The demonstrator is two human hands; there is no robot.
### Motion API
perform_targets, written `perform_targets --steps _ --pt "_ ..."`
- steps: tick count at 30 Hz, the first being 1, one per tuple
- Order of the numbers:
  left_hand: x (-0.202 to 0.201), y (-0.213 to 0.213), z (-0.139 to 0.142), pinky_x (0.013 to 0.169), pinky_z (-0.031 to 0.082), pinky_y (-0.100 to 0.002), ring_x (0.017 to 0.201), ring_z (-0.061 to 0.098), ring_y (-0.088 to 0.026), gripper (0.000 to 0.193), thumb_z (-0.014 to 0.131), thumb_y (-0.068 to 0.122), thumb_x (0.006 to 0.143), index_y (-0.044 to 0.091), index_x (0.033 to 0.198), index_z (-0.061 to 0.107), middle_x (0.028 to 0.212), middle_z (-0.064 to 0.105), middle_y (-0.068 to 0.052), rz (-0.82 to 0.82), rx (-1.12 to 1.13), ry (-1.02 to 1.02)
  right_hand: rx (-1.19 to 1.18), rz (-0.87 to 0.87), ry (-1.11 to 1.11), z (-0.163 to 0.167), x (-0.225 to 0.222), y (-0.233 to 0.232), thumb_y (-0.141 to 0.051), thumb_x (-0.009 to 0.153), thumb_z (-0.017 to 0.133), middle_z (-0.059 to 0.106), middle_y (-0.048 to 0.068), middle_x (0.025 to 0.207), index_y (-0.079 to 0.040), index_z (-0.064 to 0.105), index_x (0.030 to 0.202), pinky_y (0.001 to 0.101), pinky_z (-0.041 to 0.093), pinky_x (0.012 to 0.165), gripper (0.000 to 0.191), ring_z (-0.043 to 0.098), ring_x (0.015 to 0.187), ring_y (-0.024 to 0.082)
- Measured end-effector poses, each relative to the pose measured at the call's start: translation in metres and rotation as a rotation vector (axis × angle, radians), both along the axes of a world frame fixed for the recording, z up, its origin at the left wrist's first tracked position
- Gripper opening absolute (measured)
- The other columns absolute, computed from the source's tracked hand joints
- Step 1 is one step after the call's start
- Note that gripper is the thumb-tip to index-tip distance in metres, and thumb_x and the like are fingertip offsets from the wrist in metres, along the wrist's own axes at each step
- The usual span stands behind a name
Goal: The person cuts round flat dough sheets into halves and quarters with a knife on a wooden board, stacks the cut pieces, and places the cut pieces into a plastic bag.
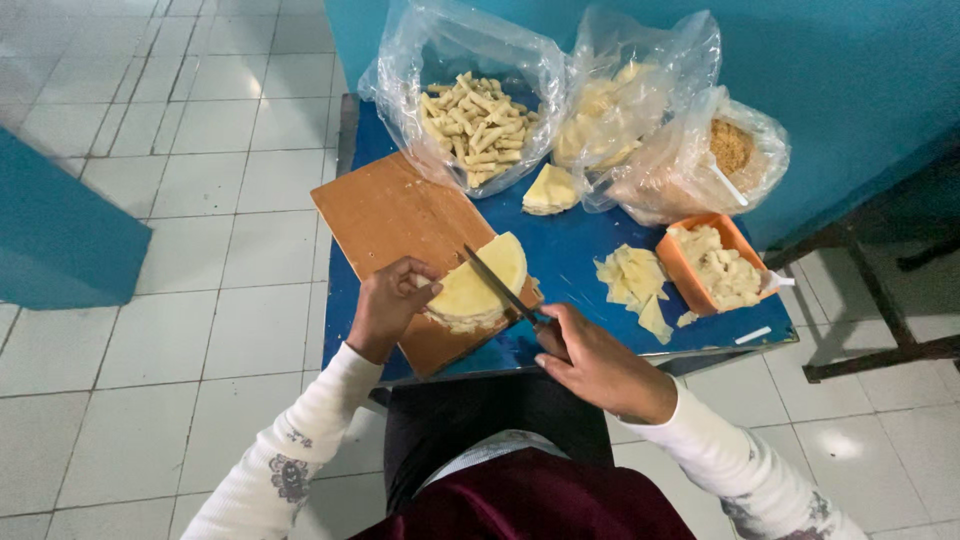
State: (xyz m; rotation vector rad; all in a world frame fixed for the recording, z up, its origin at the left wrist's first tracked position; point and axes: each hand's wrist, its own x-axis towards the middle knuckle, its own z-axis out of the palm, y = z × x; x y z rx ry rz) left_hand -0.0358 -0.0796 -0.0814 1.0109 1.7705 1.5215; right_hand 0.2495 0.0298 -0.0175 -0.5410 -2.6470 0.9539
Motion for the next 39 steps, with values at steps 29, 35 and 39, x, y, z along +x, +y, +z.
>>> perform_targets --steps 29,35,39 --pt "-0.019 0.061 0.036 0.117 0.016 -0.066 0.152 0.012 -0.045 0.079 0.083 0.051 0.076 0.045 0.146 0.047 0.162 0.025 -0.020 -0.705 -0.278 0.861 0.109 -0.077 -0.350 0.002 -0.020 -0.012 -0.029 0.102 0.055 0.066 0.024 0.067 0.003 0.049 0.097 0.0537 0.051 0.052 0.032 0.067 0.062 0.046" --pt "-0.019 0.060 0.034 0.118 0.014 -0.065 0.154 0.008 -0.046 0.079 0.084 0.042 0.077 0.042 0.147 0.047 0.165 0.016 -0.023 -0.730 -0.227 0.803 0.182 0.004 -0.292 -0.017 -0.038 0.001 -0.025 0.101 0.055 0.065 0.025 0.068 0.006 0.048 0.107 0.0510 0.053 0.051 0.033 0.066 0.059 0.044" --pt "-0.019 0.062 0.035 0.119 0.012 -0.063 0.154 0.004 -0.047 0.080 0.085 0.042 0.078 0.043 0.148 0.046 0.166 0.011 -0.025 -0.732 -0.267 0.788 0.226 0.035 -0.084 -0.021 -0.056 0.009 -0.023 0.099 0.058 0.063 0.027 0.074 0.006 0.052 0.097 0.0503 0.051 0.047 0.030 0.066 0.056 0.044"
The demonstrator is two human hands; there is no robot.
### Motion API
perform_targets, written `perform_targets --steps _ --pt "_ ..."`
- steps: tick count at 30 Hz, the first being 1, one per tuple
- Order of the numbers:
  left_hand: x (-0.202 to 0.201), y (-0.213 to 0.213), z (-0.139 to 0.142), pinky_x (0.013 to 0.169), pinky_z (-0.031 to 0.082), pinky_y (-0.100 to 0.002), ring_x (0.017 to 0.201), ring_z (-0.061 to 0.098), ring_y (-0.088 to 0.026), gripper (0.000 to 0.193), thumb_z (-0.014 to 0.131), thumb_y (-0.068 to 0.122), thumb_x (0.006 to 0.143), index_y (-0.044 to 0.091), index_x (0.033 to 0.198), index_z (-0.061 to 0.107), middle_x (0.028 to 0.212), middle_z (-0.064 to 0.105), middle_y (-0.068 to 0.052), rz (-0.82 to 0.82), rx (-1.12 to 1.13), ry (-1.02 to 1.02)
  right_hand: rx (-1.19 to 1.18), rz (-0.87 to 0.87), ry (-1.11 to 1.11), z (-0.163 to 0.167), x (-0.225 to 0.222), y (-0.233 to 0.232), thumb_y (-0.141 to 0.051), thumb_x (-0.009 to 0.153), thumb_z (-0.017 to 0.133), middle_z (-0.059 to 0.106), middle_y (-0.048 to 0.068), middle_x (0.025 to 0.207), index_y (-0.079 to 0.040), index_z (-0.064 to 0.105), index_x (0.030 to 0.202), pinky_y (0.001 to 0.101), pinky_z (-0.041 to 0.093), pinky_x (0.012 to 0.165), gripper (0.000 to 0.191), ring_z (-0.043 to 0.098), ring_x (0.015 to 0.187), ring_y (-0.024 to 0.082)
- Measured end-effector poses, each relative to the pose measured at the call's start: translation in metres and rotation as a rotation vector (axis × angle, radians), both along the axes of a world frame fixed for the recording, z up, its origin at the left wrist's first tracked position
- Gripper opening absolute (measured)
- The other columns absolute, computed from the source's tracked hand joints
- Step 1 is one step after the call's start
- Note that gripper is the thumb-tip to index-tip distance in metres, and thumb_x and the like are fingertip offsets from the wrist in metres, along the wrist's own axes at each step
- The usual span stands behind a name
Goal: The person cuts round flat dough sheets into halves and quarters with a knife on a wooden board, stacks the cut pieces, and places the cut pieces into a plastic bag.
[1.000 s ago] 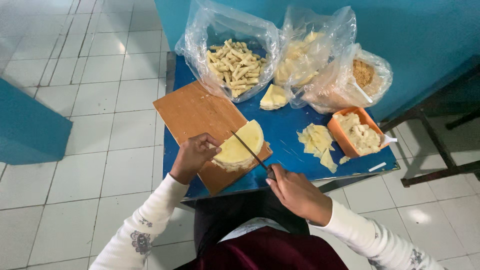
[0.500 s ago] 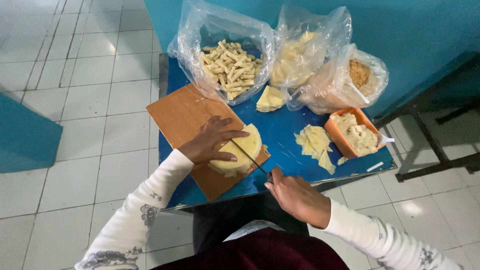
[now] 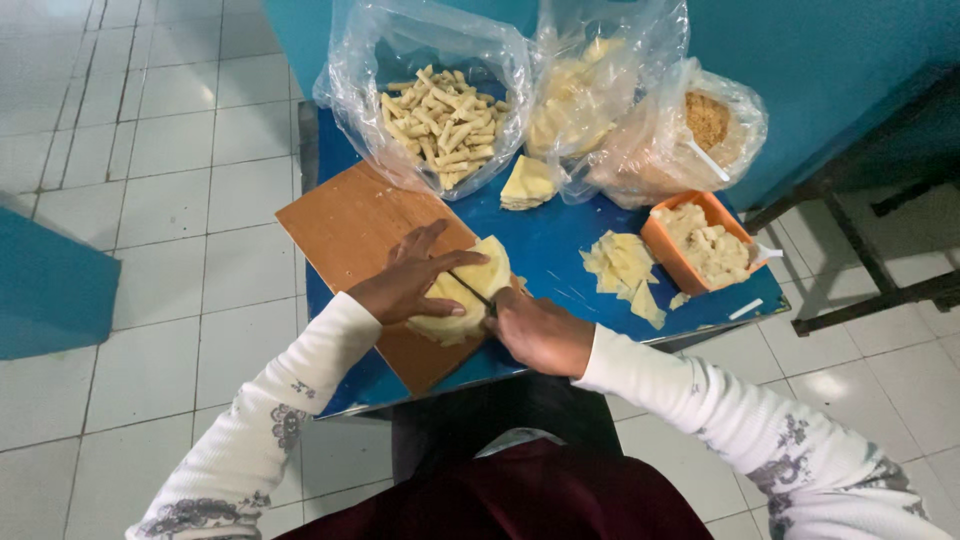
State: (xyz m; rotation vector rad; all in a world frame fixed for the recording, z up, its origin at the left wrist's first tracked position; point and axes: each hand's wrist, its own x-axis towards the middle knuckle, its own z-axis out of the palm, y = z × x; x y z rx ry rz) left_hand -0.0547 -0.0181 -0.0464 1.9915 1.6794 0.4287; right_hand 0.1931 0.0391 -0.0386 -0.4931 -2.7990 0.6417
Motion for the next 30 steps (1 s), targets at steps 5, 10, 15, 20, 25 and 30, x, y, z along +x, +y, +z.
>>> perform_targets --steps 5,10,15,20,25,30 --pt "-0.004 -0.001 0.001 0.121 0.014 -0.061 0.155 0.001 -0.049 0.079 0.084 0.043 0.080 0.045 0.149 0.047 0.167 0.007 -0.028 0.007 -0.035 -0.051 -0.100 -0.121 -0.244 0.010 0.027 -0.012 -0.026 0.102 0.054 0.063 0.026 0.062 0.008 0.048 0.105 0.0513 0.052 0.049 0.035 0.066 0.058 0.045" --pt "-0.005 -0.002 0.000 0.120 0.014 -0.062 0.155 -0.003 -0.050 0.079 0.083 0.042 0.080 0.043 0.149 0.045 0.166 0.006 -0.030 -0.018 -0.022 -0.076 -0.114 -0.136 -0.327 0.015 0.045 -0.021 -0.031 0.104 0.054 0.064 0.027 0.065 0.006 0.050 0.099 0.0513 0.053 0.052 0.038 0.067 0.062 0.046" --pt "-0.003 0.000 -0.004 0.121 0.016 -0.060 0.155 0.000 -0.049 0.081 0.082 0.042 0.079 0.042 0.150 0.044 0.167 0.007 -0.029 -0.022 -0.015 -0.069 -0.090 -0.164 -0.276 0.003 0.007 -0.009 -0.030 0.102 0.056 0.067 0.026 0.075 0.004 0.052 0.103 0.0546 0.053 0.060 0.035 0.068 0.071 0.047" --pt "-0.008 0.001 -0.008 0.121 0.014 -0.059 0.155 -0.002 -0.048 0.080 0.082 0.043 0.081 0.041 0.151 0.044 0.167 0.006 -0.030 -0.017 -0.023 -0.103 -0.168 -0.187 -0.220 -0.006 -0.002 -0.004 -0.029 0.101 0.054 0.068 0.027 0.083 0.003 0.051 0.109 0.0553 0.054 0.061 0.033 0.069 0.073 0.047" --pt "-0.014 0.004 -0.009 0.122 0.013 -0.058 0.157 -0.002 -0.046 0.079 0.078 0.048 0.081 0.045 0.152 0.043 0.168 0.008 -0.028 -0.025 -0.042 -0.084 -0.140 -0.196 -0.288 -0.012 0.016 -0.008 -0.031 0.103 0.054 0.068 0.028 0.078 0.004 0.047 0.110 0.0548 0.053 0.060 0.036 0.069 0.073 0.047" --pt "-0.015 0.002 -0.008 0.122 0.010 -0.059 0.157 -0.005 -0.046 0.077 0.078 0.047 0.084 0.045 0.152 0.042 0.169 0.004 -0.026 -0.033 -0.041 -0.091 -0.169 -0.203 -0.281 -0.019 0.043 -0.019 -0.031 0.104 0.051 0.066 0.025 0.072 0.002 0.048 0.104 0.0534 0.051 0.056 0.033 0.068 0.067 0.045"
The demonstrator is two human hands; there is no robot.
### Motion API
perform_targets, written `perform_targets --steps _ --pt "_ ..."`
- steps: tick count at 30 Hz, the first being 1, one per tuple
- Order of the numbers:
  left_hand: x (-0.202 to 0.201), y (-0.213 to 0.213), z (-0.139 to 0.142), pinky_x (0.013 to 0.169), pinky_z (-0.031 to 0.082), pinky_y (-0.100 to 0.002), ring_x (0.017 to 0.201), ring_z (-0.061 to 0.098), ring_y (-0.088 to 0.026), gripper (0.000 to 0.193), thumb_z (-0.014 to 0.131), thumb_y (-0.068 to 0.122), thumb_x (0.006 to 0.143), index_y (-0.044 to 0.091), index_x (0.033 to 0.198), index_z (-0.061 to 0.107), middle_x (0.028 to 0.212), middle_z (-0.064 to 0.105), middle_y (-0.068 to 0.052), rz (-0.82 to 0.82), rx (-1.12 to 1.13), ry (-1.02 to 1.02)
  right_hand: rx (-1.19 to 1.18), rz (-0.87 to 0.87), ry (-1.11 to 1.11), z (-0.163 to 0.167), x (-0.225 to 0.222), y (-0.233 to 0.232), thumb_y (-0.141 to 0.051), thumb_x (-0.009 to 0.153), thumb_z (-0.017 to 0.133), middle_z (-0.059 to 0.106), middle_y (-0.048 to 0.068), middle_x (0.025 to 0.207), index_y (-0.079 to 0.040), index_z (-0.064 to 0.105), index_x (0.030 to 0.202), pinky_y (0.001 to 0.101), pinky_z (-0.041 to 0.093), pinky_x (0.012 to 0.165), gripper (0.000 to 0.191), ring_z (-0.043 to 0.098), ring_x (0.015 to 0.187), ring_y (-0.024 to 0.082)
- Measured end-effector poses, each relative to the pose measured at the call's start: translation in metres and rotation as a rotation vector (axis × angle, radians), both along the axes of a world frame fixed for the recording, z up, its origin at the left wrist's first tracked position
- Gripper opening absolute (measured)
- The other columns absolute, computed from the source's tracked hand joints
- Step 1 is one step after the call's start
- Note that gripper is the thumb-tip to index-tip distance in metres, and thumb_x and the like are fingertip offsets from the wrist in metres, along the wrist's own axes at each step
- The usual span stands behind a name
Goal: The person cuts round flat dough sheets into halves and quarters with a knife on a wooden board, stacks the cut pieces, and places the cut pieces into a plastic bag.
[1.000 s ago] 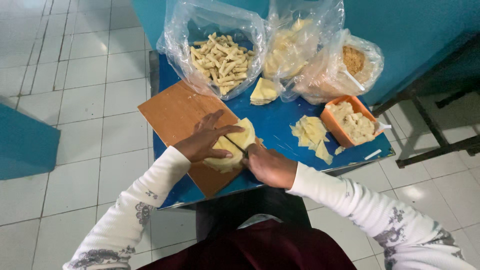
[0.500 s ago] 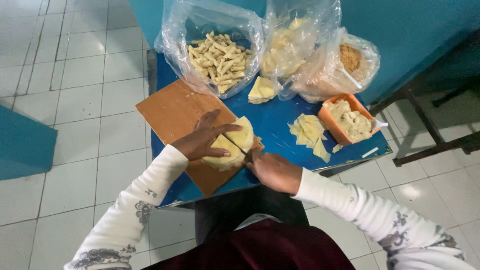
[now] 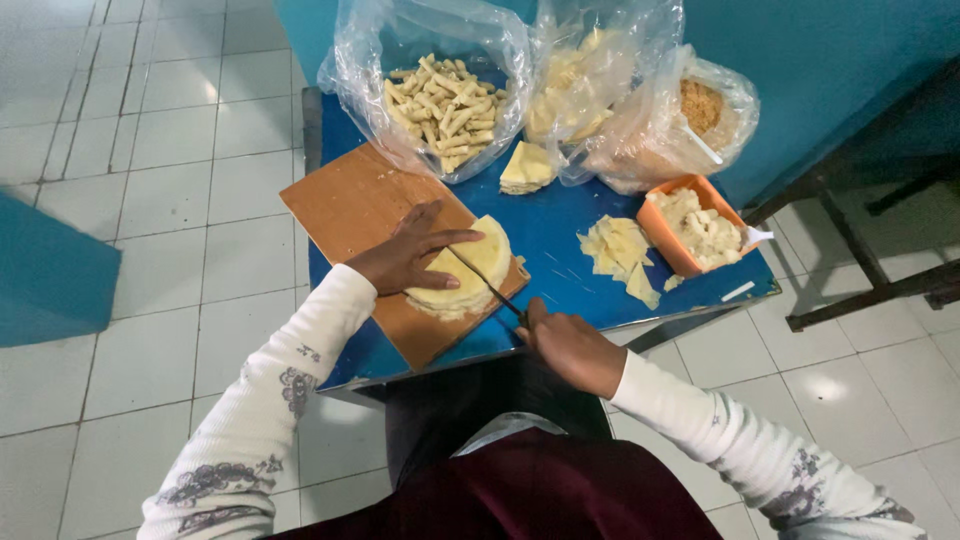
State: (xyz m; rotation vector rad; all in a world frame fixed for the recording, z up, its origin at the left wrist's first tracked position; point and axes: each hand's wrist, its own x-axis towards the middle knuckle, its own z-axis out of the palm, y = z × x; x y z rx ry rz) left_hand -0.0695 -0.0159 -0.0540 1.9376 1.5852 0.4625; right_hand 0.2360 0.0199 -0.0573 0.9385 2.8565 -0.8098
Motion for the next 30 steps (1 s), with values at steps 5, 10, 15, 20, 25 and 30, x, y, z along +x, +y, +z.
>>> perform_targets --steps 5,10,15,20,25,30 --pt "0.001 0.003 0.005 0.122 0.012 -0.056 0.156 -0.002 -0.046 0.078 0.077 0.047 0.085 0.045 0.153 0.041 0.169 0.005 -0.025 0.008 0.007 0.039 0.012 0.002 -0.009 0.008 0.042 -0.014 -0.032 0.105 0.051 0.066 0.022 0.068 0.003 0.048 0.106 0.0492 0.053 0.054 0.035 0.067 0.062 0.041" --pt "0.011 -0.017 0.001 0.118 0.029 -0.054 0.137 0.040 -0.041 0.082 0.075 0.043 0.084 0.011 0.153 0.044 0.152 0.046 -0.021 0.041 0.353 -0.048 -0.237 -0.136 -0.283 0.043 0.086 -0.004 -0.040 0.101 0.054 0.068 0.018 0.067 -0.007 0.048 0.123 0.0441 0.057 0.057 0.040 0.073 0.058 0.033" --pt "0.034 -0.036 -0.018 0.103 0.043 -0.046 0.118 0.053 -0.035 0.056 0.077 0.047 0.085 0.002 0.116 0.065 0.121 0.061 -0.018 0.437 0.196 0.064 0.054 -0.170 0.444 0.022 0.022 0.054 -0.033 0.104 0.058 0.070 0.014 0.074 0.000 0.055 0.098 0.0411 0.052 0.058 0.034 0.071 0.064 0.031" --pt "0.027 -0.040 -0.024 0.095 0.042 -0.048 0.112 0.052 -0.039 0.059 0.081 0.052 0.080 0.002 0.107 0.067 0.113 0.063 -0.017 0.503 0.136 0.152 0.117 -0.130 0.598 -0.035 -0.033 0.046 -0.031 0.102 0.063 0.067 0.022 0.080 0.002 0.055 0.090 0.0452 0.051 0.061 0.036 0.068 0.070 0.039" --pt "0.023 -0.073 -0.029 0.091 0.043 -0.049 0.103 0.053 -0.041 0.054 0.087 0.043 0.074 0.003 0.101 0.064 0.102 0.061 -0.016 0.514 0.406 0.008 -0.097 -0.285 0.499 -0.046 -0.038 0.016 -0.032 0.099 0.064 0.067 0.025 0.084 0.004 0.056 0.090 0.0461 0.052 0.069 0.038 0.071 0.080 0.039" --pt "0.014 -0.108 -0.030 0.097 0.035 -0.054 0.101 0.064 -0.031 0.053 0.083 0.032 0.079 0.003 0.113 0.055 0.100 0.065 -0.007 0.555 0.553 -0.028 -0.049 -0.194 0.655 -0.046 -0.050 -0.007 -0.028 0.101 0.061 0.065 0.026 0.098 0.005 0.063 0.104 0.0457 0.049 0.075 0.033 0.064 0.088 0.038"
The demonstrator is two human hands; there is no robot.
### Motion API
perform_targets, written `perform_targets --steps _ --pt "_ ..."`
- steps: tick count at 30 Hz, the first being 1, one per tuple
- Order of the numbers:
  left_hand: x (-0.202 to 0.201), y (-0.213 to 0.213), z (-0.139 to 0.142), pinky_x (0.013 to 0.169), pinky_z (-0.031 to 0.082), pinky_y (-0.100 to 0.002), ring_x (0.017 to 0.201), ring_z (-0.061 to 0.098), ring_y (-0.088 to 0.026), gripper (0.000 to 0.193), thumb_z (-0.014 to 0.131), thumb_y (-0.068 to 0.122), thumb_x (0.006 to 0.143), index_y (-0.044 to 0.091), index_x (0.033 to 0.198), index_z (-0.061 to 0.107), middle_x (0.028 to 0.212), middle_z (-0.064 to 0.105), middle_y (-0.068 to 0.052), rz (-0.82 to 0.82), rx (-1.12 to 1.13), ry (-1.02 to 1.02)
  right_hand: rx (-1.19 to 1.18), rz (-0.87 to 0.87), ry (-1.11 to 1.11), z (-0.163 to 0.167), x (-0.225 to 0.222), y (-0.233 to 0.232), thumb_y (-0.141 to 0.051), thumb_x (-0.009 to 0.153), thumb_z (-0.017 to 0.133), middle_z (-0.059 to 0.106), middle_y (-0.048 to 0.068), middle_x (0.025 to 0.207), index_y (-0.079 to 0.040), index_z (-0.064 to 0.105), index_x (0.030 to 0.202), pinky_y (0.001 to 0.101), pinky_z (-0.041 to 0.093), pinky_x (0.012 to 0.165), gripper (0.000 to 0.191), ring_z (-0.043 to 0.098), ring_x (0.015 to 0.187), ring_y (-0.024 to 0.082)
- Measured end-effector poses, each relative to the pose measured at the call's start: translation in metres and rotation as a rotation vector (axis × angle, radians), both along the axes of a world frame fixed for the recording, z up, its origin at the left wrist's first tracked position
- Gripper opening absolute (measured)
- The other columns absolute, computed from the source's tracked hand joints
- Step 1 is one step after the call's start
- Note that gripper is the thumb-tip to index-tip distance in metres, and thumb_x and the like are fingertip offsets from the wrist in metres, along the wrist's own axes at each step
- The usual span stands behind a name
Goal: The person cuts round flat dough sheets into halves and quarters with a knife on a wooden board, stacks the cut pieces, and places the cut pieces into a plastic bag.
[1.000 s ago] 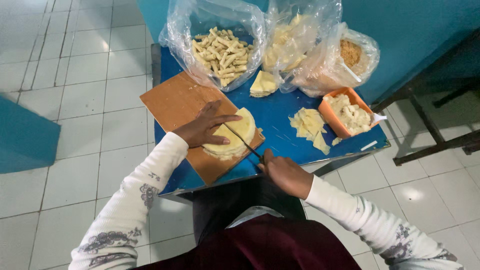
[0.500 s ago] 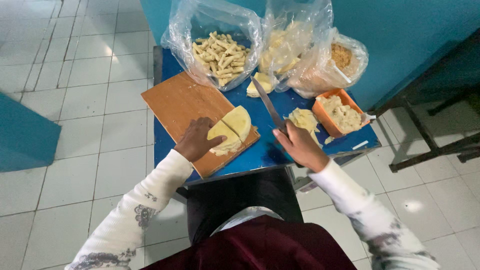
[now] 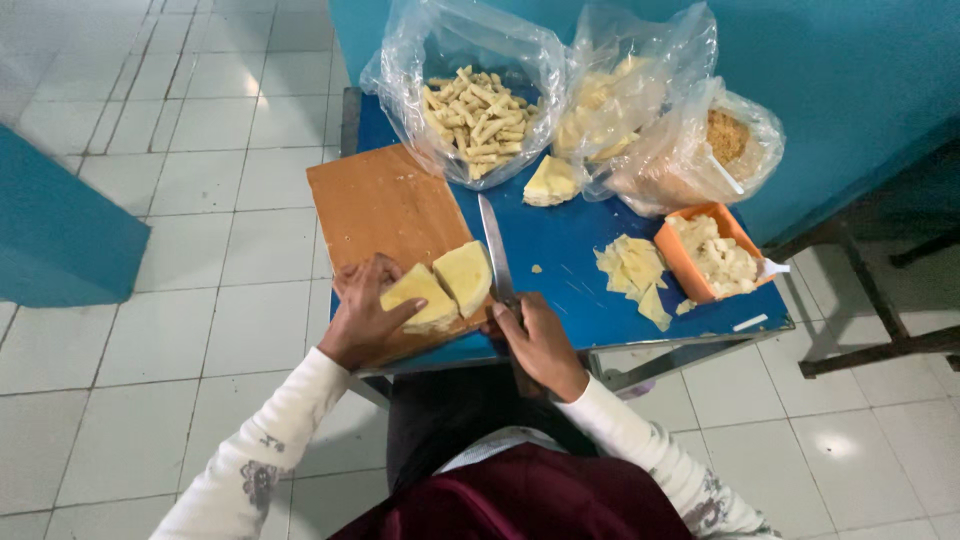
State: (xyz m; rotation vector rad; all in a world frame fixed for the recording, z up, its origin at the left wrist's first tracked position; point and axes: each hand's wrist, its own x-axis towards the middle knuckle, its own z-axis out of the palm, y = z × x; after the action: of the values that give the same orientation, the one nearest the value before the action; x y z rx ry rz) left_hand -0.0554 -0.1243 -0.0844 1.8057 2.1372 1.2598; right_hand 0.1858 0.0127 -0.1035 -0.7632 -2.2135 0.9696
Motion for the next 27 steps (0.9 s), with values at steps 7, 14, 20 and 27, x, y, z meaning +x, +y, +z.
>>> perform_targets --steps 7,14,20,27 --pt "-0.056 0.013 -0.005 0.086 0.054 -0.037 0.099 0.064 -0.023 0.056 0.086 0.010 0.078 0.001 0.117 0.047 0.106 0.060 -0.012 0.047 0.145 -0.282 -0.102 0.087 0.031 -0.012 -0.036 0.003 -0.028 0.103 0.059 0.072 0.019 0.091 0.004 0.066 0.097 0.0434 0.049 0.079 0.033 0.066 0.086 0.032" --pt "-0.116 0.049 0.005 0.091 0.054 -0.033 0.104 0.064 -0.017 0.055 0.083 0.006 0.082 0.005 0.121 0.044 0.109 0.066 -0.011 -0.007 -0.010 -0.378 -0.198 0.140 0.125 0.015 -0.076 0.010 -0.028 0.105 0.057 0.074 0.014 0.091 0.004 0.065 0.099 0.0397 0.054 0.077 0.034 0.073 0.086 0.028" --pt "-0.108 0.031 0.026 0.098 0.041 -0.039 0.103 0.064 -0.018 0.057 0.085 0.003 0.079 0.002 0.120 0.045 0.105 0.070 -0.009 -0.061 0.025 -0.114 -0.313 0.030 -0.236 0.066 -0.075 0.047 -0.030 0.104 0.055 0.072 0.017 0.092 0.005 0.052 0.109 0.0476 0.055 0.066 0.035 0.072 0.073 0.039" --pt "-0.085 0.015 0.038 0.086 0.054 -0.029 0.099 0.065 -0.014 0.052 0.078 0.004 0.082 0.003 0.127 0.051 0.102 0.067 -0.007 -0.006 -0.057 -0.538 0.546 0.403 -0.191 0.102 -0.225 0.109 -0.026 0.098 0.064 0.064 0.027 0.117 -0.001 0.049 0.142 0.0505 0.053 0.087 0.052 0.064 0.102 0.045"
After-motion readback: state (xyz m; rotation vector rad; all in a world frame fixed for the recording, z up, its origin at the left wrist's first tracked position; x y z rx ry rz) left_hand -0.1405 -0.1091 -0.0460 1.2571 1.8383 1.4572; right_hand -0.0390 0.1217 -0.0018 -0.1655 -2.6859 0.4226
